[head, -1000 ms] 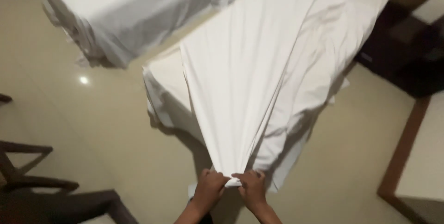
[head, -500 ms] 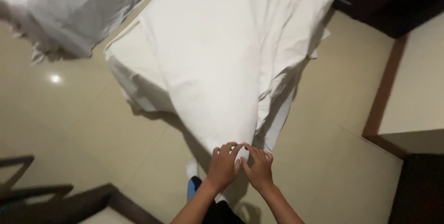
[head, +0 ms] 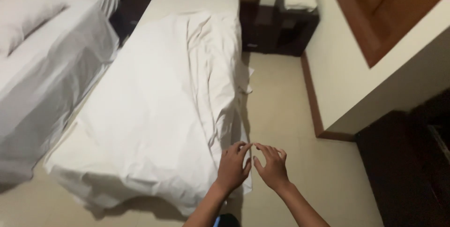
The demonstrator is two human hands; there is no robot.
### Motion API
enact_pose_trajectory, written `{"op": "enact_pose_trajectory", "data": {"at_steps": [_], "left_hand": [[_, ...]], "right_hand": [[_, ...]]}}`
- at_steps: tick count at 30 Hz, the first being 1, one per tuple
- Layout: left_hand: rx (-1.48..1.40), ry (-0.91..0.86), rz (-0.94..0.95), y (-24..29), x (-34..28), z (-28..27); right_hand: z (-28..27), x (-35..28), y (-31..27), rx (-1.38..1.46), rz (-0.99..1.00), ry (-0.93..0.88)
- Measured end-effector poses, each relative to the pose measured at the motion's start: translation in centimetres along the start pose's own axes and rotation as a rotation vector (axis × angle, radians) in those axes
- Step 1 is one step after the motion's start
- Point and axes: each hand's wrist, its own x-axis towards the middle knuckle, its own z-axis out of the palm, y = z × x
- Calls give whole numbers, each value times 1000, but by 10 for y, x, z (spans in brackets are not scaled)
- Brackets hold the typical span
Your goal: The person spreads a white bedsheet over a mattress, smoothing it out by hand. They tuck the sheet under the mattress at the corners and along the sides to secure it. The person moves between two single beds in the room to adjust the sheet.
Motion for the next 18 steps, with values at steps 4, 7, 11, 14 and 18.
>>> {"op": "enact_pose_trajectory", "data": {"at_steps": [4,7,11,14,18], "left_hand": [[-1,-53,49,10,33,14],[19,-54,90,5,63,22],[15,-66,115,-15,100,45],[23,-115,80,-26,140,58],[3,-41,82,-46,200,85]], "right_hand": [[-16,28,23,-16,22,87],[-20,55,33,-11,8,159],[-13,82,60,9,47,143],[-13,114,86,30,26,147],[-18,158,124,-22,42,61]]}}
